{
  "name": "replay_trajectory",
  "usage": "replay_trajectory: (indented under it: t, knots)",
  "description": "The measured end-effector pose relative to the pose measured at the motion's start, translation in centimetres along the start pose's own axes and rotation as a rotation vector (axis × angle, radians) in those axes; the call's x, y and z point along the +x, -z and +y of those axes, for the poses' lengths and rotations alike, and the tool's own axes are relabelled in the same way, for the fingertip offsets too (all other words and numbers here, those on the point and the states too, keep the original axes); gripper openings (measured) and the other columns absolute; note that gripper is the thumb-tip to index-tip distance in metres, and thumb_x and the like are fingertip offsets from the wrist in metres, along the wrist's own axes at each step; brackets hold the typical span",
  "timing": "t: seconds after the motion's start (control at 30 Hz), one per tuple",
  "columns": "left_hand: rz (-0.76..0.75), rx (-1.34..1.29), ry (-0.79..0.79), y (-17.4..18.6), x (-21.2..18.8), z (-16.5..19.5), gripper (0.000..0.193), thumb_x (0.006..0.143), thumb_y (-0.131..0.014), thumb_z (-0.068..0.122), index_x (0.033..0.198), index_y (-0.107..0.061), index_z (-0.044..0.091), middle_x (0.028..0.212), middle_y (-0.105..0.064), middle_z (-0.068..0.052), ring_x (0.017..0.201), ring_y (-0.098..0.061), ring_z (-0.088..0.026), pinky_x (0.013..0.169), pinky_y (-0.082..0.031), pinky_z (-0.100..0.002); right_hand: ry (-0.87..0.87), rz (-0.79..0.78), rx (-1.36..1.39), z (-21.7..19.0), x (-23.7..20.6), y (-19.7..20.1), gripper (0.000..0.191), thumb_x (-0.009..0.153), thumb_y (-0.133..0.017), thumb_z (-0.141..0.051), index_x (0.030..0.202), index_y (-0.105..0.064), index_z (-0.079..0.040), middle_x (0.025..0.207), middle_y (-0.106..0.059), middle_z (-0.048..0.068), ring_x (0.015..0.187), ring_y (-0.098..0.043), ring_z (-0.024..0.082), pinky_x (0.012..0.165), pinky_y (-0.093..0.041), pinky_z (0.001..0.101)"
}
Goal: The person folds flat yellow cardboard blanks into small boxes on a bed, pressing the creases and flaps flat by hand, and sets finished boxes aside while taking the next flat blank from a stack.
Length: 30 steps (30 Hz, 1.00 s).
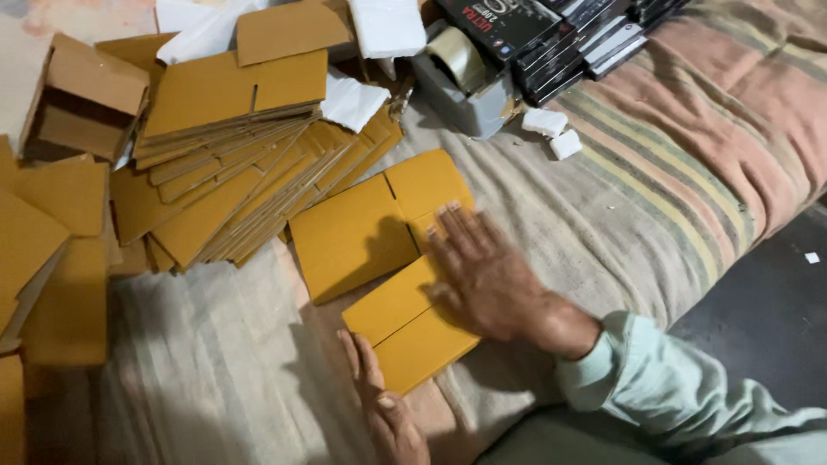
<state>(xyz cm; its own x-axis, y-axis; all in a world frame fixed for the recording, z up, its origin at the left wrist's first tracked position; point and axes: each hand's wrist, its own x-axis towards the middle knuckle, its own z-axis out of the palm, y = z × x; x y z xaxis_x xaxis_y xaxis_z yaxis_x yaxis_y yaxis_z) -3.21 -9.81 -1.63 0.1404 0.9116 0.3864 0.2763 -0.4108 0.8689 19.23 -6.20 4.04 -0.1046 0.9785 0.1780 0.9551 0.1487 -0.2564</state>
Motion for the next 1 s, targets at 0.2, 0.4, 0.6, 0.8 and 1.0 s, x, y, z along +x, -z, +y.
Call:
replay_trajectory:
  t: [0.2, 0.4, 0.6, 0.8, 1.0]
  knots:
    - [0.03, 0.018, -0.019, -0.2, 0.0, 0.2, 0.086, 0.108, -0.014, 0.066, 0.16, -0.031, 0.0, 0.171, -0.021, -0.03, 0.159, -0.026, -0.044, 0.125, -0.026, -0.052, 0.098, 0.016, -0.091, -4.7, 0.9, -0.2, 0.08, 0.096, -0.044, -0.051, 0.147, -0.036, 0.01, 0.158, -0.026, 0.034, 0.151, -0.015, 0.045, 0.122, -0.006, 0.0535]
    - [0.077, -0.034, 0.005, -0.5, -1.0, -0.9, 0.085, 0.107, -0.019, 0.064, 0.159, -0.031, -0.002, 0.169, -0.025, -0.029, 0.157, -0.029, -0.044, 0.124, -0.029, -0.053, 0.359, -0.183, -0.081, -9.4, 1.7, -2.3, 0.068, 0.105, -0.036, -0.04, 0.155, -0.034, 0.006, 0.164, -0.025, 0.03, 0.157, -0.013, 0.043, 0.127, -0.004, 0.0529]
    - [0.06, 0.066, 0.008, 0.1, -0.5, -1.7, 0.084, 0.106, -0.023, 0.062, 0.159, -0.031, -0.003, 0.167, -0.029, -0.028, 0.155, -0.032, -0.044, 0.122, -0.031, -0.053, 0.16, -0.015, -0.042, -3.0, 0.8, -0.5, 0.071, 0.1, -0.037, -0.046, 0.15, -0.033, 0.004, 0.16, -0.025, 0.027, 0.151, -0.016, 0.042, 0.12, -0.009, 0.0533]
    - [-0.169, 0.79, -0.137, 1.2, 3.7, 0.2, 0.066, 0.105, -0.037, 0.043, 0.151, -0.04, -0.005, 0.163, -0.03, -0.026, 0.152, -0.022, -0.046, 0.121, -0.017, -0.056, 0.014, 0.116, 0.046, -0.5, -0.9, 0.3, 0.067, 0.1, -0.048, -0.035, 0.15, -0.037, 0.009, 0.157, -0.034, 0.032, 0.149, -0.026, 0.046, 0.12, -0.021, 0.051]
    - [-0.304, 0.872, -0.228, -5.7, 8.3, 4.0, 0.055, 0.1, -0.043, 0.023, 0.148, -0.043, -0.003, 0.158, -0.039, -0.021, 0.151, -0.025, -0.042, 0.123, -0.01, -0.056, 0.076, 0.145, 0.009, 0.0, -0.7, 0.2, 0.074, 0.083, -0.062, -0.027, 0.142, -0.042, 0.014, 0.151, -0.04, 0.033, 0.147, -0.029, 0.047, 0.121, -0.024, 0.0499]
